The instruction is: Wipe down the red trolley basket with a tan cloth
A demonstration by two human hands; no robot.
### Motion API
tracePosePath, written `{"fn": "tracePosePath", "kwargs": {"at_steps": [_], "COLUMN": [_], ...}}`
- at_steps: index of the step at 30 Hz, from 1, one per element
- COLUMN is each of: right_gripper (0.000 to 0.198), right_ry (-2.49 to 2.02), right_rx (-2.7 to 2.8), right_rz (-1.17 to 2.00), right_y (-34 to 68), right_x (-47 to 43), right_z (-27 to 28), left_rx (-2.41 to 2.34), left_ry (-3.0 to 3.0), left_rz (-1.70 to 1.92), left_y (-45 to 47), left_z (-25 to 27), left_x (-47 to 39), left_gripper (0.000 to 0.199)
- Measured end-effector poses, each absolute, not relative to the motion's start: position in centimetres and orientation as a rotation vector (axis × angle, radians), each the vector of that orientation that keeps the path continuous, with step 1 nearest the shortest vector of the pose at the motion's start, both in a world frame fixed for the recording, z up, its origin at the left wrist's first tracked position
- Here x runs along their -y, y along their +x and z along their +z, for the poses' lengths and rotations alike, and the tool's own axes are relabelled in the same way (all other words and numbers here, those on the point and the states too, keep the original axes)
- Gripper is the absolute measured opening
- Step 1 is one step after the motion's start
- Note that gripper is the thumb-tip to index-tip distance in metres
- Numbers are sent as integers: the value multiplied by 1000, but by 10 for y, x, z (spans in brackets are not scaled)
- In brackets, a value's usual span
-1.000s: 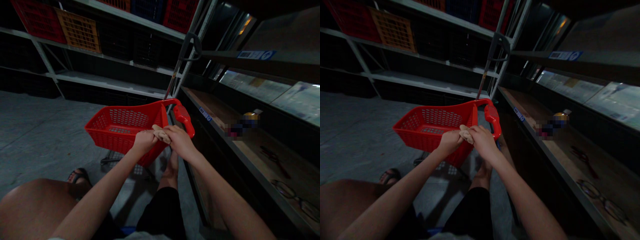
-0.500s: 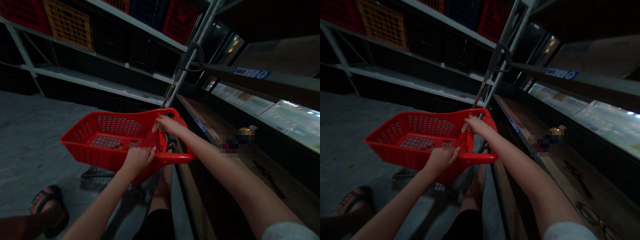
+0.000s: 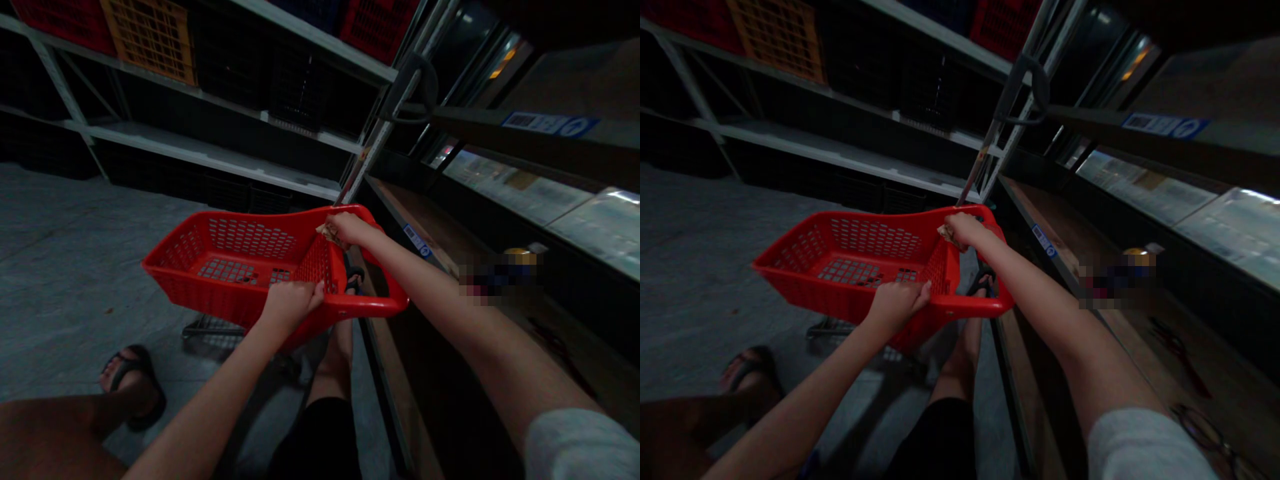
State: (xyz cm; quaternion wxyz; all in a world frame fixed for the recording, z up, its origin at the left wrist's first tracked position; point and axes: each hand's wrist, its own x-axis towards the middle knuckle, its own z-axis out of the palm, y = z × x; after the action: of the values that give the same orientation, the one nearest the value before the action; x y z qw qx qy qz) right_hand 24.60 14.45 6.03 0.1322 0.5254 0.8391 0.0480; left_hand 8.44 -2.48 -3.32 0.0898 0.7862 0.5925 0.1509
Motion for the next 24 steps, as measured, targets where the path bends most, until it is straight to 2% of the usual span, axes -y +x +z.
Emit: {"fn": "tracePosePath", "kwargs": {"at_steps": [3, 7, 9, 17, 24], "right_gripper": [37, 34, 34, 30, 34], "right_ry": [1419, 1252, 1215, 1367, 1606], "right_rx": [-2493, -2608, -2668, -2620, -2373], "right_rz": [65, -350, -446, 155, 271], "right_y": [255, 269, 274, 260, 231], "right_x": [-95, -30, -16, -90, -170], "right_z": [69, 76, 75, 59, 60], "left_rx": [-1794, -1788, -1791, -1792, -1796], "left_ry": [2334, 2355, 2374, 2384, 2332], "left_rz": [489, 532, 547, 596, 602], "left_y": [85, 85, 85, 88, 93], "left_z": [-33, -35, -37, -38, -39], "left_x": [28, 29, 29, 32, 37], "left_gripper": [63, 62, 63, 64, 58]}}
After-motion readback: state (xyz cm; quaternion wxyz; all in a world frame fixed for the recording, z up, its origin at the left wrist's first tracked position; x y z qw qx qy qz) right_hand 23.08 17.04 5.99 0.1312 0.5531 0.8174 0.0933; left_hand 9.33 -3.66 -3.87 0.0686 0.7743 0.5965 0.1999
